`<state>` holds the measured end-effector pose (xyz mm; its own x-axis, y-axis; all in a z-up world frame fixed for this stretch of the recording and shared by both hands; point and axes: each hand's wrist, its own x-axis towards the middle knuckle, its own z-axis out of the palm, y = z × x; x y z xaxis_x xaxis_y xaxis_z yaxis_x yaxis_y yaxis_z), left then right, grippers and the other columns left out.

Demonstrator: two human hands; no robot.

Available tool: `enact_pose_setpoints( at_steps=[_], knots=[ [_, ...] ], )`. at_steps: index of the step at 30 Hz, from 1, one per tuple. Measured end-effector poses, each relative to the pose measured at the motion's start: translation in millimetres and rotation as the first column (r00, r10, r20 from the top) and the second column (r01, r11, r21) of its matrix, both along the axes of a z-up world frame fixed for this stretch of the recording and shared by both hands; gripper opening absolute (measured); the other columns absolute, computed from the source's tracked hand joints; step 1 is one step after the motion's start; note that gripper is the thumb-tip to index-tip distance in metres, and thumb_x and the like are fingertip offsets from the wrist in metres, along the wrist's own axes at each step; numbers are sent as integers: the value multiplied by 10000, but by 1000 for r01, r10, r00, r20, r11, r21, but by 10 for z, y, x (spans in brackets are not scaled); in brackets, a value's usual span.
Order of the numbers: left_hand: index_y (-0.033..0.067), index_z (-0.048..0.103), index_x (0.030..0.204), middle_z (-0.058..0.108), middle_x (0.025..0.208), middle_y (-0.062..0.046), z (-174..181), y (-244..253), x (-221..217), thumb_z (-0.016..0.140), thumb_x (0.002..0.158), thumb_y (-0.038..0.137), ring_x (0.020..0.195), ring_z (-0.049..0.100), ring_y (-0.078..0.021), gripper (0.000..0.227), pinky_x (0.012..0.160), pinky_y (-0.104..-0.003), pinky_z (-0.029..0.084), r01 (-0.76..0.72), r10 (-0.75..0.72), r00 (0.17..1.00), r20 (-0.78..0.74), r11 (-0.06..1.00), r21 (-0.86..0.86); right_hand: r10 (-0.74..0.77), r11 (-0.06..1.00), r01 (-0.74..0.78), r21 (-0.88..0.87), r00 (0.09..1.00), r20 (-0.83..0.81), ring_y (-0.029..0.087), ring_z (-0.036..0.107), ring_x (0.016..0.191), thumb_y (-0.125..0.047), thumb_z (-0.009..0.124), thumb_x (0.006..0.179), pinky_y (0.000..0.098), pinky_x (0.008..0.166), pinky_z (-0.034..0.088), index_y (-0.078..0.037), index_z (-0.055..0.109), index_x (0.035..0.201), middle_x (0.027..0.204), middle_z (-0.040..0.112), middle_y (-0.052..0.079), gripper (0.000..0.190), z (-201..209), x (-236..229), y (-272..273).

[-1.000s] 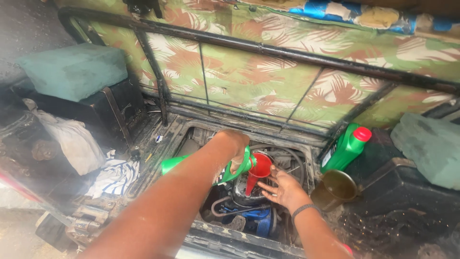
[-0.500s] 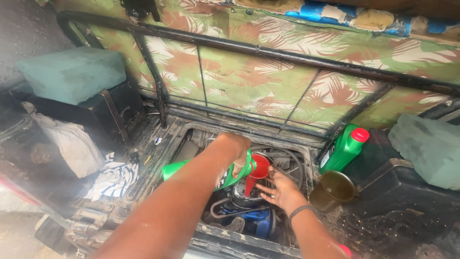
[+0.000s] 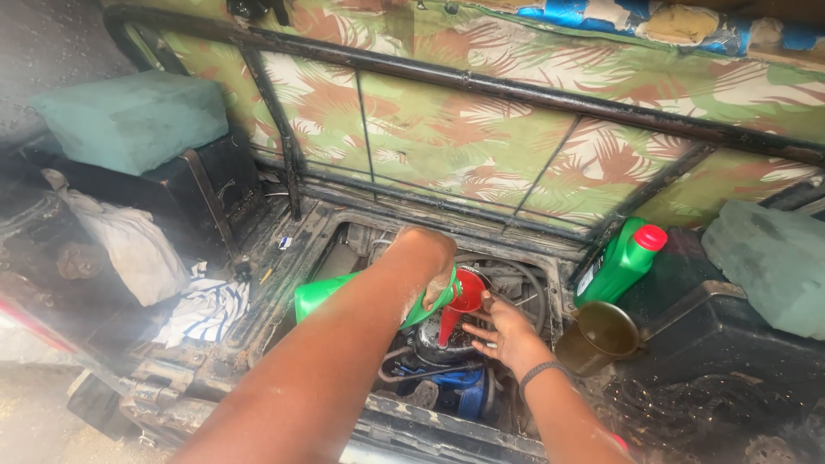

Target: Pouring engine oil into a vehicle engine using a funnel.

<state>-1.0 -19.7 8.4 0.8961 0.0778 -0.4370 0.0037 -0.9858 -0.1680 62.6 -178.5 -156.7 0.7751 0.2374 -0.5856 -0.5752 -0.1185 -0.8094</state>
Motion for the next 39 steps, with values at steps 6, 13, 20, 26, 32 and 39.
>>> enact_pose_setpoints(
  at_steps=[6, 13, 20, 26, 32, 39],
  knots=[
    [83, 769, 1188, 775, 1177, -90, 94, -34, -101, 973, 601, 275, 1028, 759, -290, 651, 871, -422, 607, -23, 23, 1000, 16, 1000, 2, 10, 1000, -10, -26, 1000, 11, 231, 673, 1145, -458, 490, 1041, 458, 958, 464, -275, 587, 1375, 1293, 700, 10, 393, 20, -8, 13],
    [82, 779, 1165, 782, 1162, -87, 78, -71, -81, 975, 605, 281, 1015, 767, -283, 626, 868, -416, 611, -30, 30, 999, 11, 1000, 0, 17, 999, -16, -40, 1000, 9, 226, 671, 1136, -473, 483, 1040, 455, 955, 465, -285, 601, 1361, 1264, 714, 1, 391, 35, -24, 10],
    [81, 760, 1198, 771, 1187, -87, 52, -86, -99, 974, 611, 286, 1025, 765, -290, 657, 857, -431, 621, -42, 42, 999, 4, 999, 8, 5, 999, -6, -39, 1000, -11, 228, 678, 1128, -489, 492, 1039, 457, 947, 478, -266, 615, 1349, 1243, 728, 9, 402, 21, -15, 12],
    [84, 740, 1242, 758, 1218, -86, 83, -82, -81, 971, 620, 289, 1042, 757, -301, 694, 847, -450, 628, -57, 56, 998, 14, 998, 11, 18, 998, -17, -66, 1000, 22, 219, 692, 1112, -474, 503, 1033, 453, 937, 488, -275, 630, 1348, 1223, 741, 13, 394, -25, 48, 18],
    [76, 779, 1200, 770, 1220, -99, -51, -14, 102, 974, 597, 289, 1056, 750, -319, 668, 871, -453, 605, -61, 61, 998, 7, 998, 6, 50, 998, -50, -24, 999, -10, 223, 692, 1118, -488, 553, 1000, 458, 926, 492, -275, 613, 1334, 1232, 747, 16, 401, -296, 374, -51],
    [56, 754, 1229, 707, 1306, -133, -158, 62, 187, 994, 590, 332, 1136, 699, -357, 736, 945, -487, 574, 2, -2, 1000, -4, 1000, 9, 72, 997, -72, 15, 997, 10, 233, 700, 1087, -507, 606, 972, 484, 959, 493, -263, 606, 1298, 1213, 737, 20, 407, -150, 188, -45]
  ],
)
